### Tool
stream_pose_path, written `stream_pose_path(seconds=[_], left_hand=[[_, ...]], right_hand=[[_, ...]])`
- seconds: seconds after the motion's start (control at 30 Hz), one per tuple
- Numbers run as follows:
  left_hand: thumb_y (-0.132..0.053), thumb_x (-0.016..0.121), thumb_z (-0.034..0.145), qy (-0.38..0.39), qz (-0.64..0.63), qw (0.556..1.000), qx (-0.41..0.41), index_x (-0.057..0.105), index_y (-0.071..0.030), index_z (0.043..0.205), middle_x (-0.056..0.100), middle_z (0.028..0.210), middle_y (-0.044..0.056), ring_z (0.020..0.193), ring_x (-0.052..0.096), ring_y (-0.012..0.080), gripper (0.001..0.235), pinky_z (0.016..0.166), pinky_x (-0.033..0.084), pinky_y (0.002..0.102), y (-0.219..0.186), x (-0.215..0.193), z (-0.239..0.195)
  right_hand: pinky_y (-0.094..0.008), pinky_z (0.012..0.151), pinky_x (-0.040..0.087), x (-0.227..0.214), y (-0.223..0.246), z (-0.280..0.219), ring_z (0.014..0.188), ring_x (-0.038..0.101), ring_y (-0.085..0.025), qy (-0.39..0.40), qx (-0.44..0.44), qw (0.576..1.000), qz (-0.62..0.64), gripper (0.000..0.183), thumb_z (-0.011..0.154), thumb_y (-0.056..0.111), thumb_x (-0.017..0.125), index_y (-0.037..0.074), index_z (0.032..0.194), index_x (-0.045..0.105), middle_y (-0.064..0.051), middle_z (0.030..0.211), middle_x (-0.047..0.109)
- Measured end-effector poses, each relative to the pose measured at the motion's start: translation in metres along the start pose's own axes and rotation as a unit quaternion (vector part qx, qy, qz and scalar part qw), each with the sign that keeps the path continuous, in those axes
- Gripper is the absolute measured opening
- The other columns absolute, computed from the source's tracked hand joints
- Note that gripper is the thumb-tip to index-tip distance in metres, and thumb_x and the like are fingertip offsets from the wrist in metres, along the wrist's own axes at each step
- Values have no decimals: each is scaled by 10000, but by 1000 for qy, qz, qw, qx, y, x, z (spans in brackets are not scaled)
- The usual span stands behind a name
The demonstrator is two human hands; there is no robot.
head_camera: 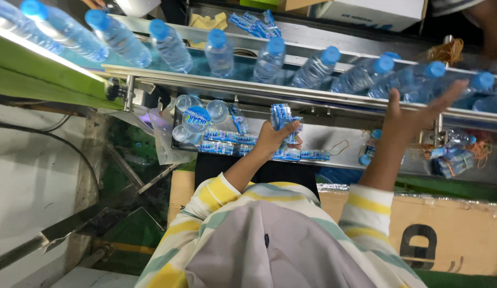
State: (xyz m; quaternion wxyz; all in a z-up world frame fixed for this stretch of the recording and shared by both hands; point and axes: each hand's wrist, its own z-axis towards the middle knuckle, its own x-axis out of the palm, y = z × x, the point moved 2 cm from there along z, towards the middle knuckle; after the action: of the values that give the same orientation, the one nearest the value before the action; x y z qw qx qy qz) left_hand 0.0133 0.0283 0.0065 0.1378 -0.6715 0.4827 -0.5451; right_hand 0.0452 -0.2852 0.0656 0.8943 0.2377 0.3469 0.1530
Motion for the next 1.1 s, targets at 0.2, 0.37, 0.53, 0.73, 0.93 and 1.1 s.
stream_pose_path(seconds=[0.2, 0.37, 0.53, 0.73, 0.93, 1.1], left_hand=[[-309, 903, 824, -45, 64, 997, 30, 688, 26, 821, 694, 660, 216, 551, 716, 319, 398, 396, 575, 368, 20, 10, 11], [-333, 830, 883, -21, 30, 999, 22, 665, -16, 821, 705, 652, 220, 536, 730, 294, 363, 432, 613, 345, 33, -2, 18], [-417, 731, 961, 2, 11, 1000, -6, 708, 12, 885, 737, 718, 219, 571, 752, 279, 436, 479, 627, 321, 27, -9, 11], [-574, 657, 877, 13, 88, 996, -18, 707, 2, 883, 764, 763, 202, 563, 742, 261, 578, 501, 561, 270, 7, -2, -4], [-165, 619, 914, 54, -15, 997, -45, 660, 96, 848, 717, 730, 281, 546, 721, 325, 272, 493, 588, 340, 36, -17, 10], [-68, 474, 940, 43, -38, 998, -27, 630, 94, 1318, 741, 1003, 326, 794, 758, 411, 440, 745, 648, 481, 36, -11, 13]], right_hand=[[-326, 928, 550, 35, 109, -75, 993, 713, -214, 338, 127, 906, 220, 312, 757, 225, 940, 160, 1022, 790, -32, 1001, 760], [-288, 691, 561, 60, 107, -80, 676, 657, -198, 272, 271, 773, 504, 84, 858, 15, 730, 26, 839, 649, -114, 788, 642], [-253, 622, 582, 26, 128, 8, 638, 612, -107, 151, 258, 795, 528, 180, 979, 215, 697, 104, 958, 557, -33, 809, 550], [-452, 801, 474, 17, 59, 59, 994, 603, -322, 191, -154, 965, -89, 106, 1044, 103, 760, 55, 1017, 670, -132, 1080, 646], [-452, 867, 475, 20, 52, 60, 1033, 561, -378, 140, -207, 967, 47, 353, 962, -128, 817, -48, 1202, 571, -239, 1158, 562], [-558, 1220, 426, 17, 18, 44, 1523, 523, -417, 210, -2, 977, 35, 1142, 1009, 26, 984, 176, 1657, 55, -147, 1731, 158]])
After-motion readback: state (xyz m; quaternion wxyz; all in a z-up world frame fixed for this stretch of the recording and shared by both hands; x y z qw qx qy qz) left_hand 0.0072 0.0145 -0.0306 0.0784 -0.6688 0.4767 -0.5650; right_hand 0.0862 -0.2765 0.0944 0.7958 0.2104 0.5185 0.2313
